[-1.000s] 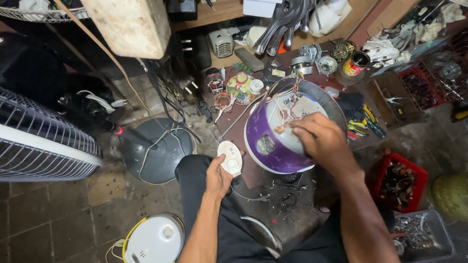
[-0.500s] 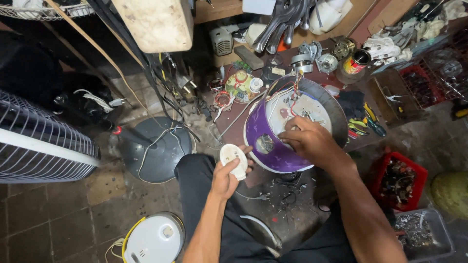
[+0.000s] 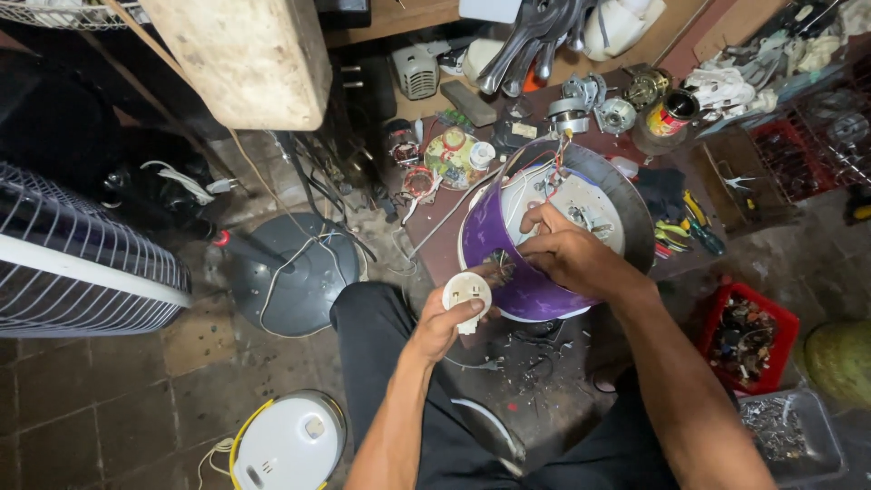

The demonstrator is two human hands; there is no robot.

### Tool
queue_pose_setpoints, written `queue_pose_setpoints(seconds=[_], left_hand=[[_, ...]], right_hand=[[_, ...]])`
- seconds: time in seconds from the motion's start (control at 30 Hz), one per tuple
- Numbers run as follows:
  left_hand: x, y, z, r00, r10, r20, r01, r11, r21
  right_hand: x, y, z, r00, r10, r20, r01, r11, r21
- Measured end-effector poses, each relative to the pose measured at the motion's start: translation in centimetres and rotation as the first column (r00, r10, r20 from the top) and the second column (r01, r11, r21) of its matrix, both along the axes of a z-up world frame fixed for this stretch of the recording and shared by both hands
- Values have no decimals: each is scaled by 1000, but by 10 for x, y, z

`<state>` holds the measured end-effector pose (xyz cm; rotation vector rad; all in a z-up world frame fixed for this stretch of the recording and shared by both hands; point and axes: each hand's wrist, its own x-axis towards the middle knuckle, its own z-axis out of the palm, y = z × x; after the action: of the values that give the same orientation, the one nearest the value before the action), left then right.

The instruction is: Assembling the outer casing and wiring of a rice cooker

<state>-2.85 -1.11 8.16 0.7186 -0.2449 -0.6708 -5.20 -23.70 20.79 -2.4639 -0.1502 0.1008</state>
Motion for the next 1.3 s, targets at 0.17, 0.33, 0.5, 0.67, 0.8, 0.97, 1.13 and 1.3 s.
queue_pose_setpoints(seconds=[0.17, 0.33, 0.5, 0.67, 0.8, 0.97, 1.13, 1.3], left_hand=[[0, -2, 16, 1000, 6, -16, -6, 1000, 16], [2, 0, 32, 1000, 4, -31, -5, 1000, -13], [7, 2, 11, 991, -26, -128, 16, 997, -81], [14, 9, 11, 976, -72, -206, 47, 991, -125], [25, 18, 3, 983, -94, -155, 75, 989, -125], [35, 26, 12, 988, -119, -99, 112, 991, -71], [34, 34, 36, 990, -102, -100, 104, 995, 10], [27, 32, 44, 971, -60, -231, 62, 998, 2]], right_hand=[[-5, 9, 12, 999, -38, 29, 36, 997, 63], [-20, 13, 12, 986, -98, 132, 85, 991, 107], [-62, 57, 10, 607, -536, 586, 547, 817, 180], [-85, 127, -35, 538, -843, -27, 801, 500, 330], [-64, 146, -39, 520, -790, -325, 774, 275, 570], [-40, 153, -46, 515, -784, -347, 684, 131, 717], [-27, 153, -60, 488, -789, -373, 663, 57, 747], [-24, 153, -74, 524, -778, -346, 577, 25, 816]])
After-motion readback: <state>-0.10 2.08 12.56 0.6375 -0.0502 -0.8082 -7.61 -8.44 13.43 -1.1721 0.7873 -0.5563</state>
